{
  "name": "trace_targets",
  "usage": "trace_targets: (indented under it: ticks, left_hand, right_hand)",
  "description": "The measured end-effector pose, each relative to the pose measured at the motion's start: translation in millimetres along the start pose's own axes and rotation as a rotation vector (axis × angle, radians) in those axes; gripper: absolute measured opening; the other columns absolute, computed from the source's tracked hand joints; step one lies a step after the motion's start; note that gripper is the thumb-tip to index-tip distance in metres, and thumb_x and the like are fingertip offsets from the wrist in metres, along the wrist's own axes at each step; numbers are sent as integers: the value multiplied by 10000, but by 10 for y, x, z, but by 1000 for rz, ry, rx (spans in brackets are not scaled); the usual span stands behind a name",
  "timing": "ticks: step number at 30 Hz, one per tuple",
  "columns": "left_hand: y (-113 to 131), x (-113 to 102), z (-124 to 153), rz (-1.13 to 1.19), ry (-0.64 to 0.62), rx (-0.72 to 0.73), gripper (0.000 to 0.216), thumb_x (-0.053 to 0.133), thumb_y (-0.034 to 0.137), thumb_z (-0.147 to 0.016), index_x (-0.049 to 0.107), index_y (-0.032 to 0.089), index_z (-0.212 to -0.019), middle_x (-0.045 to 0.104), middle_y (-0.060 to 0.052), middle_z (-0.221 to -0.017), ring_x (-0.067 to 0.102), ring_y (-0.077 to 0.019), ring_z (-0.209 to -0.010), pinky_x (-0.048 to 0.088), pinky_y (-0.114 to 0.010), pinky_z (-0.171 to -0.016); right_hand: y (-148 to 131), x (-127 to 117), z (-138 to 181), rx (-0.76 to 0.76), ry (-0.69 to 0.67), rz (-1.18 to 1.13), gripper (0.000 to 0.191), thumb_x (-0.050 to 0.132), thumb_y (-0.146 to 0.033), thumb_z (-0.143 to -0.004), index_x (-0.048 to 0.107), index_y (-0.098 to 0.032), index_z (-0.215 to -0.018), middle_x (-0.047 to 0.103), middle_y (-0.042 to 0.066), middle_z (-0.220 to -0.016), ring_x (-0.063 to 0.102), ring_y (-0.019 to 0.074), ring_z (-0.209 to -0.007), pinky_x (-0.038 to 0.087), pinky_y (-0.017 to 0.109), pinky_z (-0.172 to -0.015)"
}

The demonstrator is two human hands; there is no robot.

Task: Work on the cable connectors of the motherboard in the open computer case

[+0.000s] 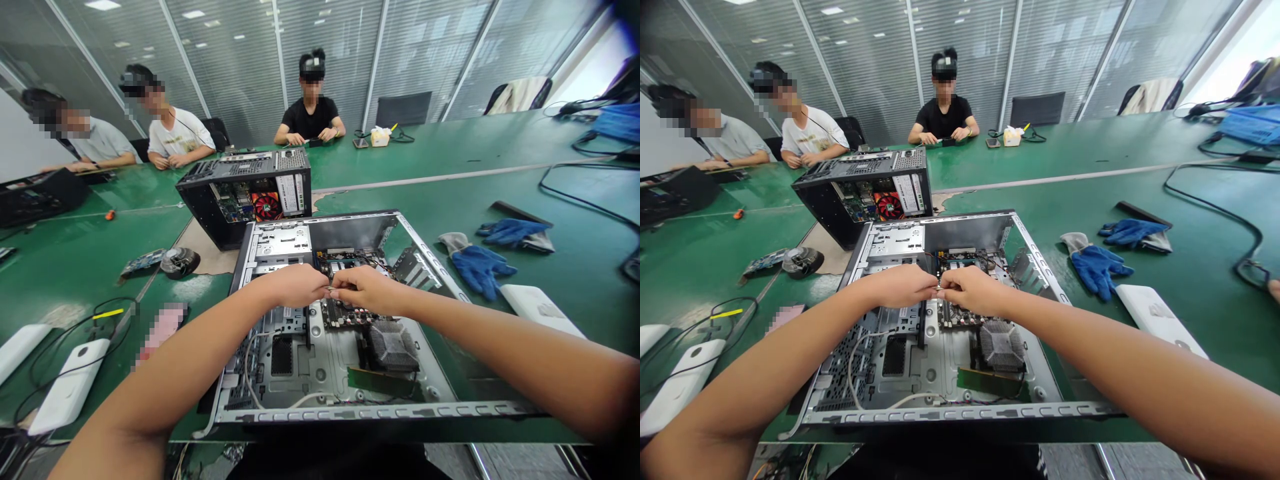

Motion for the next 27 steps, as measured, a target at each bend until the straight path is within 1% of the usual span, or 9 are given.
trace_targets:
  ticks: [3,9,14,18,21,27]
  left_hand:
    - [-6,1,0,1,1,-1,370,333,359,-947,639,169,-864,664,-74,-771,573,-179,-638,350,-286,-552]
    - [-6,18,-3,-20,-8,-20,344,364,363,-935,648,171,-904,674,-96,-808,597,-209,-684,397,-307,-593]
    - [-2,29,-6,-20,-10,-21,356,356,370,-934,650,171,-906,674,-102,-808,601,-214,-687,408,-313,-600]
    - [-6,22,-6,-11,-7,-17,352,357,363,-934,646,166,-892,669,-94,-796,591,-188,-671,410,-300,-609]
    - [-8,1,-3,-7,10,-9,355,355,357,-939,646,161,-885,666,-93,-787,584,-183,-667,412,-298,-617]
    - [-11,-25,17,22,-2,-1,360,346,352,-942,647,161,-896,668,-92,-802,573,-184,-668,401,-299,-626]
  right_hand:
    - [6,0,-6,6,-3,4,189,504,-311,-851,586,-183,-739,597,-2,-597,488,115,-538,332,253,-548]
    - [13,39,-10,43,-55,-38,235,435,-265,-878,534,-180,-683,626,16,-611,541,116,-534,378,247,-557]
    - [9,56,-13,57,-84,-46,256,415,-261,-885,516,-183,-663,613,11,-590,538,117,-517,380,249,-549]
    - [9,36,-16,47,-55,-10,249,431,-282,-881,514,-189,-665,598,5,-579,523,125,-536,364,258,-559]
    - [14,16,-12,47,-22,19,217,452,-297,-877,553,-185,-720,611,12,-615,515,133,-571,351,266,-573]
    - [-8,9,-2,42,-24,25,215,487,-335,-873,568,-179,-749,621,21,-647,512,139,-596,336,265,-570]
Point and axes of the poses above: each hand's wrist, its own z-axis away from the middle knuckle, its own x-axis out of the palm, y = z × x, the point moved 7 cm from there along -z, towards the middle knuckle
